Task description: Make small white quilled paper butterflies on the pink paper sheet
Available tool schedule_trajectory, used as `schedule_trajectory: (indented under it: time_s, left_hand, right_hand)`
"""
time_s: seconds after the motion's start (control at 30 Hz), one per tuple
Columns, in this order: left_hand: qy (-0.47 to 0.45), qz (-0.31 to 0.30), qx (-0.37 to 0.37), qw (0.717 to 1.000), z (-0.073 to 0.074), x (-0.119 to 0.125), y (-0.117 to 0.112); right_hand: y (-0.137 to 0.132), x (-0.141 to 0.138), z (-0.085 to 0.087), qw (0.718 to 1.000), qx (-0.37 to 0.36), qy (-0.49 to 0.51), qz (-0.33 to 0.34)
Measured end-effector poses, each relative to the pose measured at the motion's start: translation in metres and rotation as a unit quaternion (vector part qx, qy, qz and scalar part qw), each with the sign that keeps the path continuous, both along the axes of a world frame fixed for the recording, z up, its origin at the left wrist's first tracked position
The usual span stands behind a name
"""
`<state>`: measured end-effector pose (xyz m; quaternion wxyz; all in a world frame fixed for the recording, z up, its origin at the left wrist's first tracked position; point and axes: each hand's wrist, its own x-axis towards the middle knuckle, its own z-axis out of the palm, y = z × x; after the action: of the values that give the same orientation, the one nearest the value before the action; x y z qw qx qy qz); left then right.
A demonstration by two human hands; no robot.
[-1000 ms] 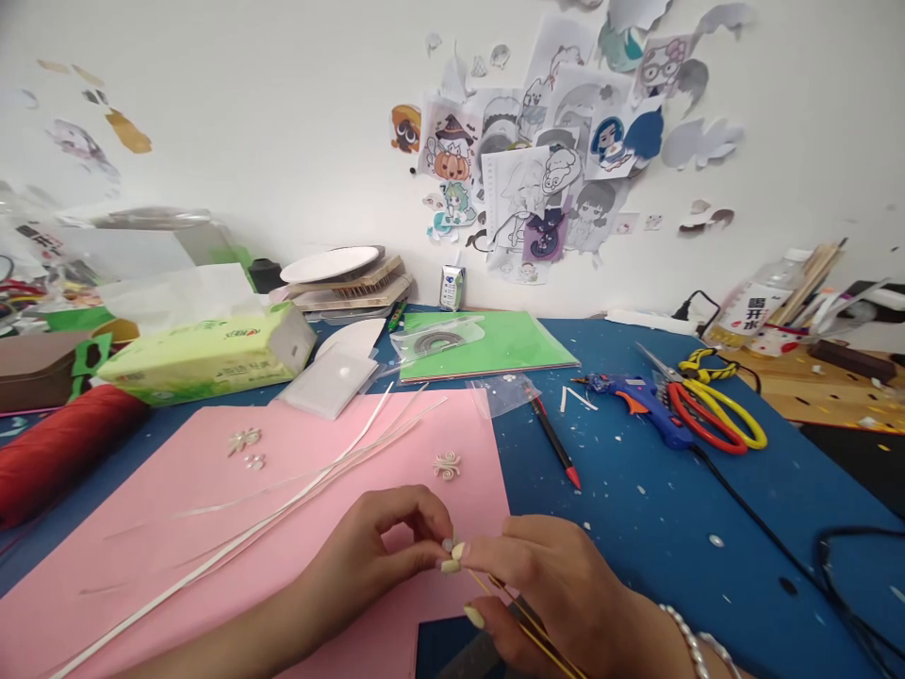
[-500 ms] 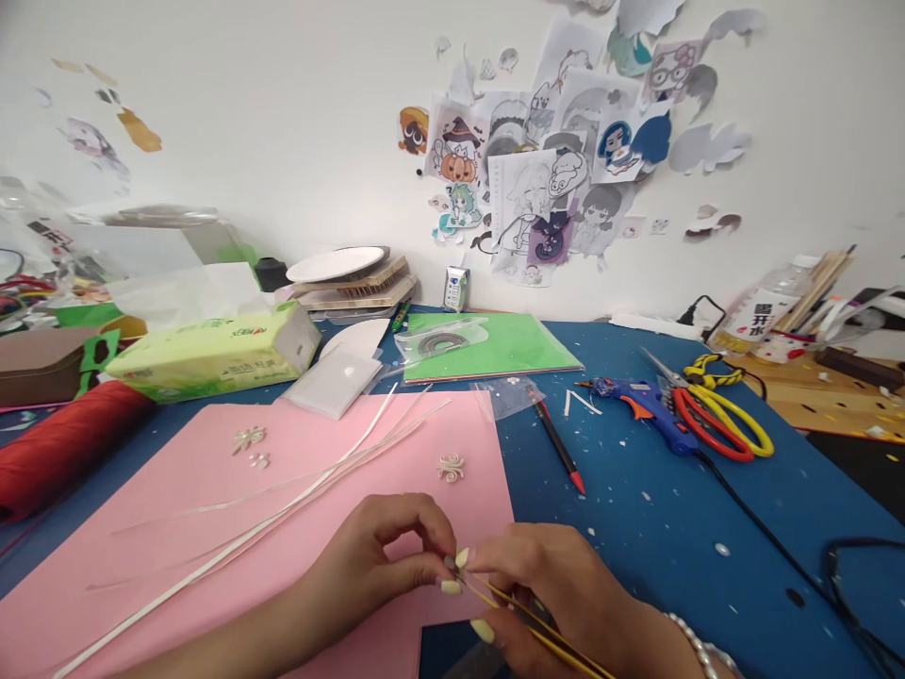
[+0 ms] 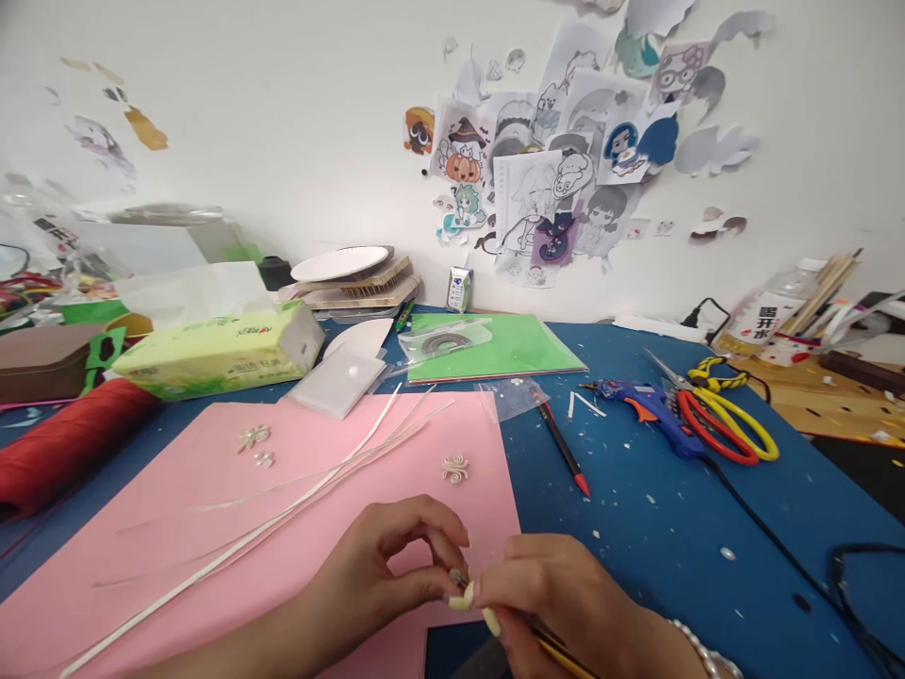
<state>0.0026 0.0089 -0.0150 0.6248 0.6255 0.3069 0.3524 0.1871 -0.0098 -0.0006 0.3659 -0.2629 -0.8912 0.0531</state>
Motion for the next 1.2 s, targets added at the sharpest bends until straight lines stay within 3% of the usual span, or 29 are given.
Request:
schedule_trajectory:
  time_s: [0.1,0.37,0.57,0.67,0.73,0.83,0.97,1.03,1.2]
  left_hand:
    - [-0.008,-0.004,-0.007,1.000,0.000,0.000,0.000]
    - [0.044,-0.008,-0.002,0.999,0.005,0.002,-0.001]
    - [0.034,-0.012,-0.101,0.994,0.003,0.005,-0.001]
    - [0.028,-0.010,-0.114,0.993,0.003,0.004,-0.001]
    - [0.030,-0.014,-0.109,0.993,0.004,0.003,-0.001]
    - [0.042,-0.018,-0.092,0.995,0.004,0.002,-0.001]
    - [0.057,-0.021,-0.058,0.996,0.003,0.002,0.000]
    - [0.063,-0.019,-0.048,0.997,0.002,0.002,0.000]
    - [0.086,-0.009,-0.019,0.996,0.001,0.002,0.001]
  right_hand:
    - [0.000,0.000,-0.005,0.998,0.039,0.037,0.015]
    - [-0.004,0.002,0.000,1.000,-0.011,0.010,0.019]
    - [-0.006,0.003,0.000,1.000,-0.014,0.004,0.024]
    - [-0.009,0.004,-0.004,0.997,-0.069,0.032,0.007]
    - [-0.011,0.003,-0.007,0.985,-0.156,0.072,-0.006]
    - [-0.015,0.002,-0.012,0.928,-0.340,0.150,-0.025]
    - [-0.012,0.000,-0.013,0.803,-0.549,0.227,-0.043]
    - [-0.009,0.000,-0.013,0.757,-0.608,0.238,-0.036]
    - [0.001,-0.002,-0.016,0.677,-0.672,0.300,-0.029]
